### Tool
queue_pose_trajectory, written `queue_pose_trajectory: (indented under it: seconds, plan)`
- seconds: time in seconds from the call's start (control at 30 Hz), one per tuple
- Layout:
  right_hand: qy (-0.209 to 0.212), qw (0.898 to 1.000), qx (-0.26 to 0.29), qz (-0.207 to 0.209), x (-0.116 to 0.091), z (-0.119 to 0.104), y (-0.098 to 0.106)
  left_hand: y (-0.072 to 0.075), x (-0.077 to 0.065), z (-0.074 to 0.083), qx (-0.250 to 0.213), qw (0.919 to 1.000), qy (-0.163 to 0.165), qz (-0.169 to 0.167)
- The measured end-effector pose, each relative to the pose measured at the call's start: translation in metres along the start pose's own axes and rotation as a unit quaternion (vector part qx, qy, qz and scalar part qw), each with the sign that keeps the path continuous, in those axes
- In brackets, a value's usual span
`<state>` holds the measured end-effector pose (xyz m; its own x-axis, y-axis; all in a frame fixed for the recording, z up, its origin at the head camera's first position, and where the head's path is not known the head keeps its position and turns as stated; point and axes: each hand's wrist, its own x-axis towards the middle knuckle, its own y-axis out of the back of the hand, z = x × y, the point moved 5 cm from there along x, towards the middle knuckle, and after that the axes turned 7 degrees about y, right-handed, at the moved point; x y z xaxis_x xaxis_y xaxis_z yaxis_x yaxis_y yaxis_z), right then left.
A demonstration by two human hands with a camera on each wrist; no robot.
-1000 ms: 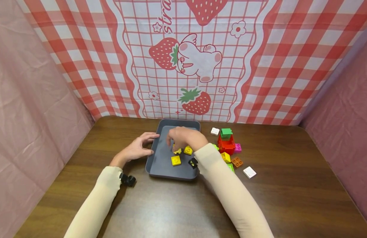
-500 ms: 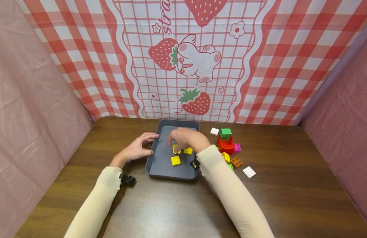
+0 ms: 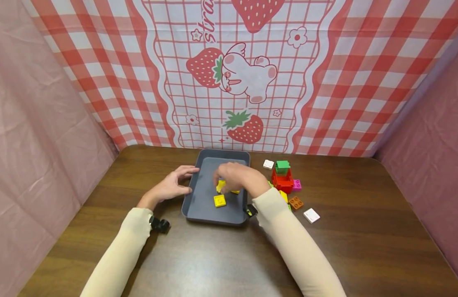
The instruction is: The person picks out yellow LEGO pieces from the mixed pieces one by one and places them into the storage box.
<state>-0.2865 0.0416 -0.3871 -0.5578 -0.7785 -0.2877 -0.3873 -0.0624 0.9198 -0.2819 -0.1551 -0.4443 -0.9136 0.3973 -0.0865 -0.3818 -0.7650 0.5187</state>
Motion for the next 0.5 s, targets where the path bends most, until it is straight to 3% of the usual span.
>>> queue_pose_trajectory:
  seconds: [0.17, 0.27, 0.5]
  plan:
    - [0.009, 1.0, -0.003, 0.018, -0.008, -0.002, 0.0, -0.002, 0.012, -0.021, 0.001, 1.0, -0.005, 0.005]
    - [0.009, 1.0, -0.011, 0.027, -0.013, -0.003, -0.001, -0.003, 0.009, -0.015, -0.001, 1.0, -0.003, 0.005]
    - [0.006, 0.999, -0.02, 0.039, -0.023, -0.001, -0.002, 0.001, -0.008, 0.015, 0.001, 1.0, -0.009, -0.001]
